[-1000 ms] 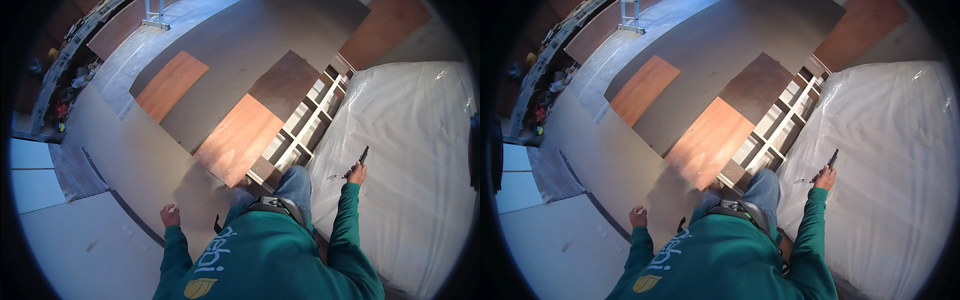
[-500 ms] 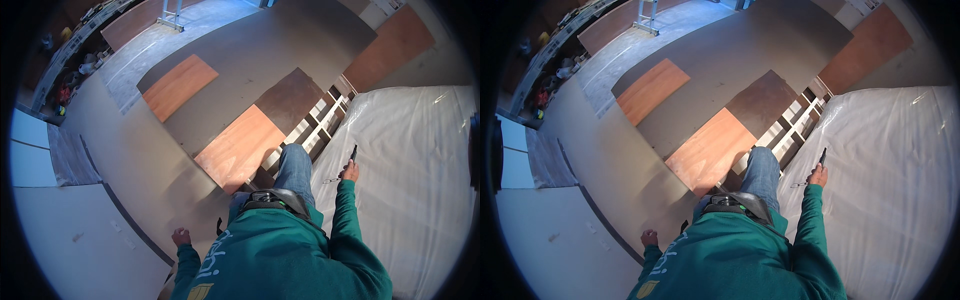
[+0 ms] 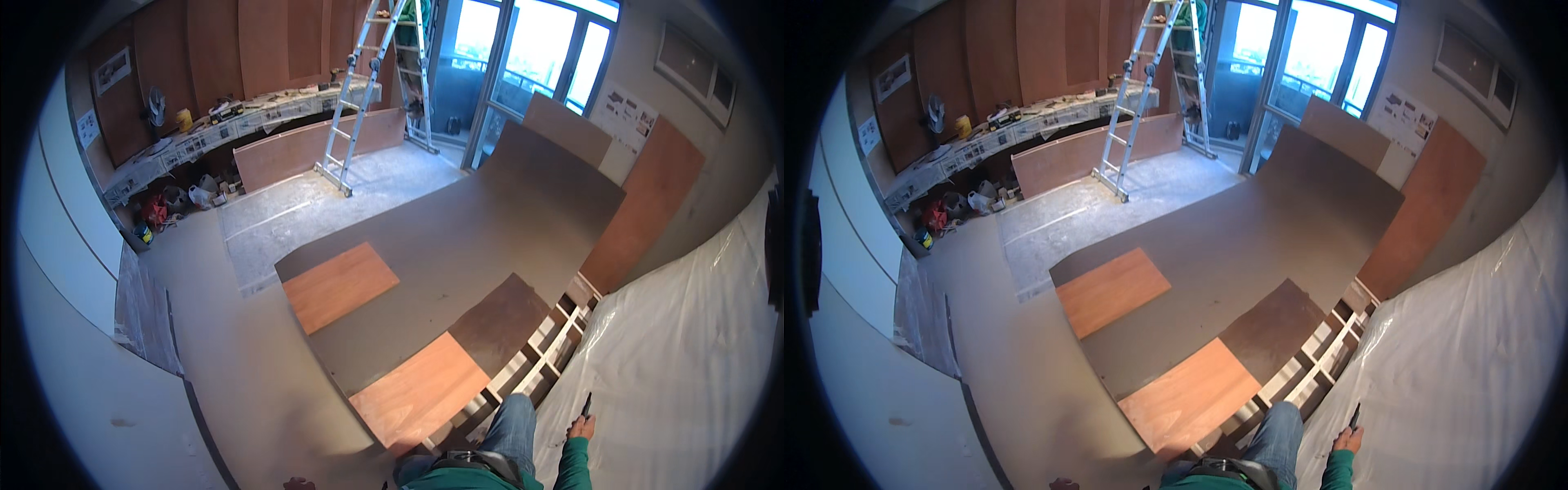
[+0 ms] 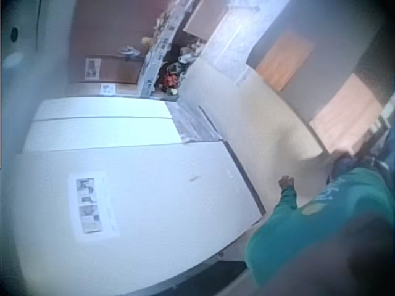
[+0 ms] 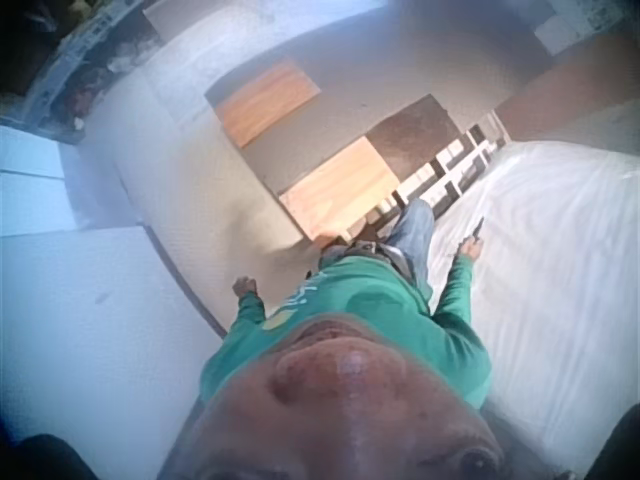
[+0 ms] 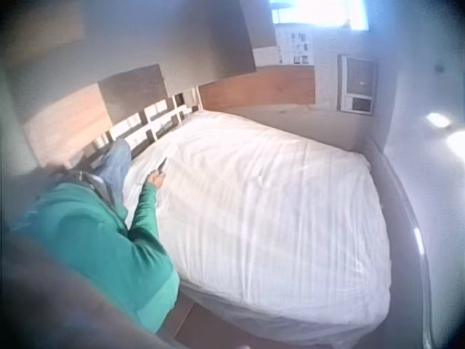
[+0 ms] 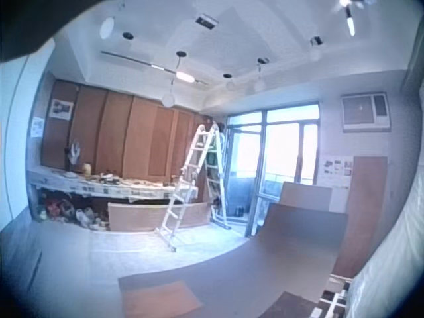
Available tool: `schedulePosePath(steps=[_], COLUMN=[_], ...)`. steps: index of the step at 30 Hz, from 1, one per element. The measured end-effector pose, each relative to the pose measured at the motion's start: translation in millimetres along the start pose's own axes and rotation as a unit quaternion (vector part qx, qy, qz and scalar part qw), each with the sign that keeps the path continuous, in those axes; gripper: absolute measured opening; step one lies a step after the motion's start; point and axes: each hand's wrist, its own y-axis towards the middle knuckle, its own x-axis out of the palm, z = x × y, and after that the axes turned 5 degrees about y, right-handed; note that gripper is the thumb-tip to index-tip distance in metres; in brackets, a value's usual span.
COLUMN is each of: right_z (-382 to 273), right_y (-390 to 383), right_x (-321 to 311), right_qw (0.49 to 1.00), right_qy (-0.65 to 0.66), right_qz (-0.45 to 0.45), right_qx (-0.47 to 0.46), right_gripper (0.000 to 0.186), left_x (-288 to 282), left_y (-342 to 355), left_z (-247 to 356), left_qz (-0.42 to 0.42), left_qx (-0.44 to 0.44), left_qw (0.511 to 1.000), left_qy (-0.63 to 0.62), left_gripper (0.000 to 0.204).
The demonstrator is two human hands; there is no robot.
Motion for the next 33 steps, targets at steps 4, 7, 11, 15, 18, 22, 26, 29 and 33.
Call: schedulePosePath(steps=[4, 7, 11, 15, 18, 22, 26, 29, 33], right_z=[-10.0, -25.6, -50.1, -63.7, -60.0, -47.4, -31.8, -11.6, 30.6], right_y=[8.0, 8.0, 8.6, 15.7, 20.6, 27.8, 44.1, 66.3, 102.9], right_x=[1.0, 7.0, 23.6, 29.9, 30.5, 29.8, 32.3, 37.7, 49.4], right_qw=[0.987, 0.963, 0.931, 0.940, 0.942, 0.913, 0.908, 0.899, 0.907], right_qy=[-0.132, -0.210, -0.229, -0.301, -0.294, -0.344, -0.342, -0.397, -0.353], right_qz=[0.054, 0.053, 0.121, 0.009, -0.010, -0.097, -0.131, -0.156, -0.211], right_qx=[-0.068, -0.164, -0.257, -0.161, -0.161, -0.198, -0.204, -0.098, -0.088], right_gripper=[0.024, 0.030, 0.033, 0.030, 0.029, 0.035, 0.035, 0.040, 0.040], left_x=[-14.8, -25.5, -31.9, -27.5, -27.5, -45.2, -68.8, -65.5, -42.6], left_y=[29.4, 43.6, 50.4, 46.0, 35.4, 15.6, -0.5, -5.1, -12.1], left_z=[32.6, 57.1, 84.4, 96.1, 97.4, 111.3, 136.4, 164.3, 199.0], left_qz=[0.113, 0.173, 0.177, 0.227, 0.136, 0.168, 0.121, 0.165, 0.308], left_qx=[-0.005, -0.001, -0.002, 0.020, -0.003, -0.037, -0.063, -0.056, 0.069], left_qw=[0.991, 0.975, 0.970, 0.965, 0.977, 0.962, 0.979, 0.984, 0.939], left_qy=[-0.077, -0.139, -0.170, -0.127, -0.164, -0.210, -0.152, -0.023, -0.135], left_gripper=[0.034, 0.032, 0.032, 0.032, 0.030, 0.030, 0.027, 0.024, 0.026])
